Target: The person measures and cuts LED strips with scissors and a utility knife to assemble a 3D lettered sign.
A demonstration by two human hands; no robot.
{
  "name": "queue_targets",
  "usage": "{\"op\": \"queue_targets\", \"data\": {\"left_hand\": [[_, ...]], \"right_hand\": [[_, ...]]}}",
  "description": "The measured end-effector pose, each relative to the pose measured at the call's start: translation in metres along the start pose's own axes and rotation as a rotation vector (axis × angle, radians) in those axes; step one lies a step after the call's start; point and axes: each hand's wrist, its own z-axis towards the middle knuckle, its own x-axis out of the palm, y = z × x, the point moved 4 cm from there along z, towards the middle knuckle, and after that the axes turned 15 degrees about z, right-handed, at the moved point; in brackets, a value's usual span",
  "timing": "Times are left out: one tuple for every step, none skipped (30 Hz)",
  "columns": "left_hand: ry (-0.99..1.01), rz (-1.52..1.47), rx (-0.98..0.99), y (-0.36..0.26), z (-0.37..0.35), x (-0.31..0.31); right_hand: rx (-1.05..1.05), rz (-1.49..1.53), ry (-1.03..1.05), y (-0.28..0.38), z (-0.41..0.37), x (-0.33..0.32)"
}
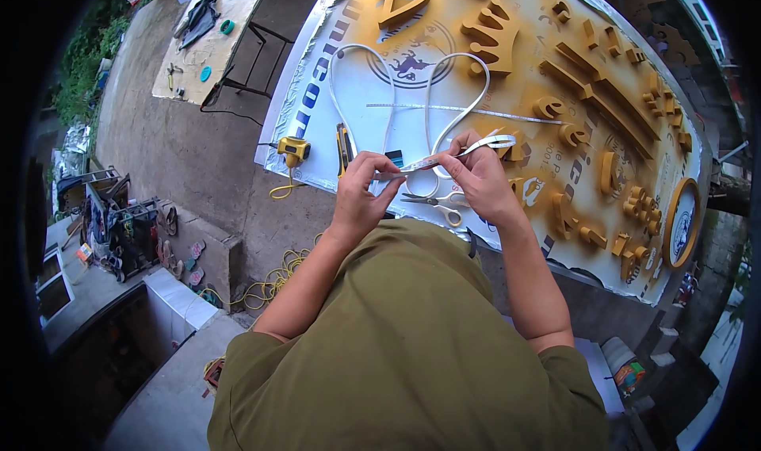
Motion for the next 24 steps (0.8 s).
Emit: {"op": "queue_targets", "data": {"left_hand": [[0.024, -0.040, -0.027, 0.002, -0.001, 0.002], [0.010, 0.004, 0.014, 0.000, 0.000, 0.001], [-0.004, 0.049, 0.055, -0.003, 0.001, -0.002], [-0.016, 0.094, 0.098, -0.006, 0.001, -0.004], [-0.033, 0.111, 0.126, -0.008, 0.002, -0.005], [-0.048, 0.127, 0.154, -0.009, 0.003, -0.006], [-0.064, 0.142, 0.185, -0.011, 0.004, -0.007], [-0.071, 0.141, 0.198, -0.013, 0.005, -0.007], [-0.078, 0.141, 0.209, -0.015, 0.005, -0.007], [-0.086, 0.142, 0.220, -0.017, 0.006, -0.008], [-0.092, 0.145, 0.224, -0.017, 0.005, -0.008], [-0.097, 0.148, 0.227, -0.018, 0.005, -0.008], [-0.103, 0.151, 0.230, -0.018, 0.004, -0.008], [-0.106, 0.154, 0.234, -0.018, 0.004, -0.009], [-0.108, 0.155, 0.239, -0.017, 0.004, -0.009], [-0.112, 0.157, 0.243, -0.017, 0.005, -0.010], [-0.106, 0.155, 0.241, -0.016, 0.005, -0.009], [-0.100, 0.155, 0.239, -0.016, 0.006, -0.010], [-0.095, 0.155, 0.237, -0.016, 0.006, -0.010], [-0.076, 0.086, 0.163, -0.011, 0.006, -0.007], [-0.055, 0.017, 0.089, -0.007, 0.004, 0.000], [-0.035, -0.054, 0.016, -0.003, 0.003, 0.004], [-0.021, -0.071, 0.002, -0.004, 0.004, 0.004], [-0.007, -0.088, -0.012, -0.007, 0.005, 0.003]], "right_hand": [[-0.004, 0.013, -0.011, -0.001, -0.001, 0.000], [-0.008, 0.025, -0.021, -0.002, -0.001, 0.001], [-0.031, 0.005, -0.016, -0.001, -0.001, 0.002], [-0.054, -0.015, -0.013, -0.001, -0.001, 0.004], [-0.077, -0.035, -0.012, -0.001, -0.002, 0.006], [-0.123, -0.174, -0.006, 0.002, -0.003, 0.009], [-0.169, -0.313, -0.001, 0.005, -0.004, 0.013], [-0.216, -0.452, 0.003, 0.009, -0.005, 0.019], [-0.195, -0.457, -0.050, 0.011, -0.006, 0.022], [-0.160, -0.458, -0.075, 0.011, -0.008, 0.023], [-0.124, -0.458, -0.100, 0.011, -0.009, 0.023], [-0.088, -0.458, -0.124, 0.010, -0.009, 0.024], [-0.085, -0.431, -0.133, 0.009, -0.010, 0.025], [-0.082, -0.403, -0.142, 0.009, -0.010, 0.027], [-0.079, -0.376, -0.152, 0.009, -0.010, 0.027], [-0.070, -0.355, -0.151, 0.009, -0.010, 0.027], [-0.060, -0.333, -0.149, 0.008, -0.010, 0.027], [-0.051, -0.311, -0.145, 0.007, -0.010, 0.027], [-0.072, -0.302, -0.127, 0.008, -0.009, 0.028], [-0.093, -0.293, -0.108, 0.007, -0.009, 0.028], [-0.113, -0.284, -0.091, 0.007, -0.009, 0.028], [-0.119, -0.284, -0.080, 0.006, -0.008, 0.027], [-0.127, -0.285, -0.070, 0.005, -0.007, 0.026], [-0.133, -0.285, -0.060, 0.005, -0.005, 0.025]]}}
